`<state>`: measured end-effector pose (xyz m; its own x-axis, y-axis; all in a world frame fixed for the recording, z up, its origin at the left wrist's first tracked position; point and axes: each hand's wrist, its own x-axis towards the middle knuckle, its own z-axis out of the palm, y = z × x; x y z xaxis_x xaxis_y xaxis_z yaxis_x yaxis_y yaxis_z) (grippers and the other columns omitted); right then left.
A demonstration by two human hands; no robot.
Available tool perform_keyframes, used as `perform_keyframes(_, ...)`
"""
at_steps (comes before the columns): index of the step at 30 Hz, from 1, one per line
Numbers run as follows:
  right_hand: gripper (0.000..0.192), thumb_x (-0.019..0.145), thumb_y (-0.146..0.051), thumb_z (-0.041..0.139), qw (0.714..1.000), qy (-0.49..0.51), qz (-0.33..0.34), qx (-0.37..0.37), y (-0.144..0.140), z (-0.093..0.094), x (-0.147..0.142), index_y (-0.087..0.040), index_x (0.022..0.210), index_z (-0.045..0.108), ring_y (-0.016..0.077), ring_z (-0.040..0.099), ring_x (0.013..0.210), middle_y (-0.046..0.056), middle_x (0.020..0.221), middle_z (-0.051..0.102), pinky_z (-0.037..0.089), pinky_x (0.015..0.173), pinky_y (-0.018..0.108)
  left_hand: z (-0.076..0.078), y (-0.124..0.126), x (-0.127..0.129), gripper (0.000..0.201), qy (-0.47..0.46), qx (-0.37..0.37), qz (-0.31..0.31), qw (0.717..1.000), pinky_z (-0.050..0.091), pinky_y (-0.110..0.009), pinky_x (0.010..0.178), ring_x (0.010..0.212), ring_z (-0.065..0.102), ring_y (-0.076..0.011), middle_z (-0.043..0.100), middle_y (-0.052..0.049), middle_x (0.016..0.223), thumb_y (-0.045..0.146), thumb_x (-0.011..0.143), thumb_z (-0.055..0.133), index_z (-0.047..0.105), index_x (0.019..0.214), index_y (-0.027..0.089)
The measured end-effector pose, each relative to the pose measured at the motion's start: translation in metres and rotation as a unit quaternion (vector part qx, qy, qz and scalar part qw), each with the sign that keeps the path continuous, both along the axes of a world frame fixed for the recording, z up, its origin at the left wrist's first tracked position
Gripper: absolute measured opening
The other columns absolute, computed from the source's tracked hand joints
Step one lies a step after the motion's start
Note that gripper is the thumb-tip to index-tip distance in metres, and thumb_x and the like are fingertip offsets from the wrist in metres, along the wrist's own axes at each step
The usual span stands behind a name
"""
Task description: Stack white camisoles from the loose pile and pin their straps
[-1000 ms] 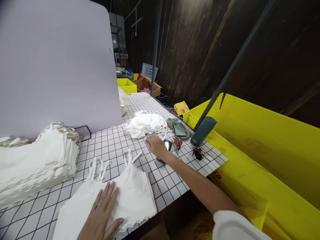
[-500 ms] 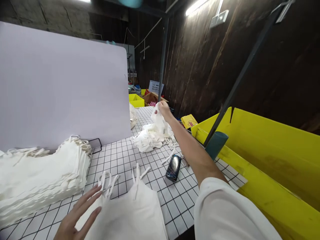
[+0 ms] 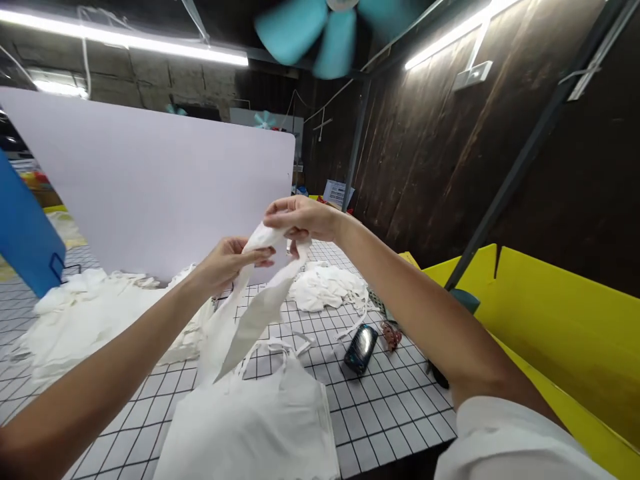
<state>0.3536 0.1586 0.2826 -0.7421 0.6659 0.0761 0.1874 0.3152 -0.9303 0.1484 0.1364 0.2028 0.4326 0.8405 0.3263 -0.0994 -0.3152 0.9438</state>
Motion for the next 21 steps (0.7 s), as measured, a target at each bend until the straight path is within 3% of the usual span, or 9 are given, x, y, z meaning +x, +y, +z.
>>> perform_keyframes(2,0.042,0.076,-0.031,0.084,0.997,-0.079,0.01,-0.002,-0.002,-0.005,0.008,-0.013,0.108,0.064,0.0026,0.039,0.04,-0.011,0.054,0.052,0.05,0.047,0.019,0.001,-0.012,-0.017,0.04,-0.002,-0.046,0.044,0.998,0.043,-0.023,0.051,0.052,0.049,-0.0085,0.054,0.003,0.058,0.044,0.062,0.089,0.07,0.081,0.013)
perform_keyframes(4,0.045,0.071,-0.031,0.087,0.991,-0.131,0.013,-0.001,-0.004,-0.014,0.019,-0.011,0.106,0.068,0.0053,0.052,0.049,-0.004,0.065,0.063,0.049,0.048,0.018,-0.001,-0.023,-0.04,0.04,0.0,-0.073,0.072,0.995,0.028,-0.02,0.042,0.045,0.035,-0.0047,0.041,0.007,0.052,0.045,0.062,0.089,0.065,0.073,0.015)
perform_keyframes(6,0.038,0.072,-0.033,0.086,0.992,-0.126,0.01,-0.003,-0.007,-0.026,0.026,-0.01,0.099,0.072,0.007,0.058,0.057,0.0,0.072,0.067,0.05,0.053,0.018,-0.005,-0.032,-0.062,0.044,0.005,-0.085,0.084,0.993,0.021,-0.02,0.041,0.045,0.027,-0.0033,0.032,0.008,0.053,0.046,0.064,0.089,0.057,0.064,0.016)
perform_keyframes(9,0.035,0.079,-0.039,0.08,0.998,-0.067,0.002,-0.019,-0.012,-0.047,0.029,-0.009,0.096,0.073,0.0064,0.054,0.054,-0.002,0.064,0.061,0.049,0.053,0.019,-0.014,-0.039,-0.089,0.05,0.016,-0.091,0.097,0.991,0.019,-0.02,0.042,0.046,0.025,-0.0041,0.028,0.008,0.055,0.049,0.068,0.086,0.049,0.059,0.017)
perform_keyframes(11,0.037,0.079,-0.043,0.08,0.999,-0.027,-0.016,-0.039,-0.014,-0.06,0.026,-0.008,0.09,0.074,0.0049,0.048,0.049,-0.003,0.06,0.057,0.041,0.044,0.017,-0.024,-0.041,-0.1,0.045,0.02,-0.104,0.107,0.989,0.021,-0.019,0.041,0.046,0.027,-0.0047,0.032,0.007,0.054,0.051,0.069,0.084,0.056,0.064,0.017)
perform_keyframes(14,0.039,0.073,-0.045,0.085,0.994,0.029,-0.073,-0.078,-0.016,-0.08,0.018,-0.009,0.075,0.069,0.0029,0.041,0.045,-0.003,0.06,0.055,0.026,0.034,0.016,-0.039,-0.045,-0.109,0.044,0.026,-0.129,0.132,0.982,0.028,-0.018,0.042,0.048,0.038,-0.0054,0.054,0.002,0.067,0.053,0.068,0.084,0.069,0.087,0.017)
perform_keyframes(17,0.038,0.069,-0.042,0.088,0.977,0.105,-0.122,-0.137,-0.018,-0.095,0.01,-0.011,0.074,0.066,0.0053,0.05,0.049,-0.002,0.063,0.059,0.037,0.039,0.016,-0.053,-0.048,-0.115,0.051,0.064,-0.127,0.121,0.982,0.038,-0.019,0.046,0.054,0.048,-0.0084,0.062,-0.002,0.079,0.052,0.069,0.084,0.069,0.104,0.018)
perform_keyframes(19,0.036,0.067,-0.038,0.09,0.961,0.164,-0.138,-0.173,-0.019,-0.104,0.005,-0.012,0.078,0.066,0.0074,0.057,0.057,-0.002,0.067,0.062,0.048,0.051,0.018,-0.062,-0.051,-0.117,0.048,0.101,-0.105,0.11,0.983,0.042,-0.02,0.05,0.06,0.054,-0.0112,0.063,-0.003,0.082,0.048,0.07,0.083,0.069,0.105,0.018)
perform_keyframes(21,0.034,0.068,-0.034,0.09,0.948,0.204,-0.147,-0.193,-0.018,-0.112,0.002,-0.013,0.081,0.066,0.0077,0.059,0.06,-0.002,0.069,0.063,0.05,0.057,0.019,-0.07,-0.053,-0.117,0.041,0.124,-0.077,0.115,0.983,0.044,-0.02,0.053,0.067,0.058,-0.0123,0.064,-0.003,0.087,0.045,0.074,0.081,0.069,0.103,0.018)
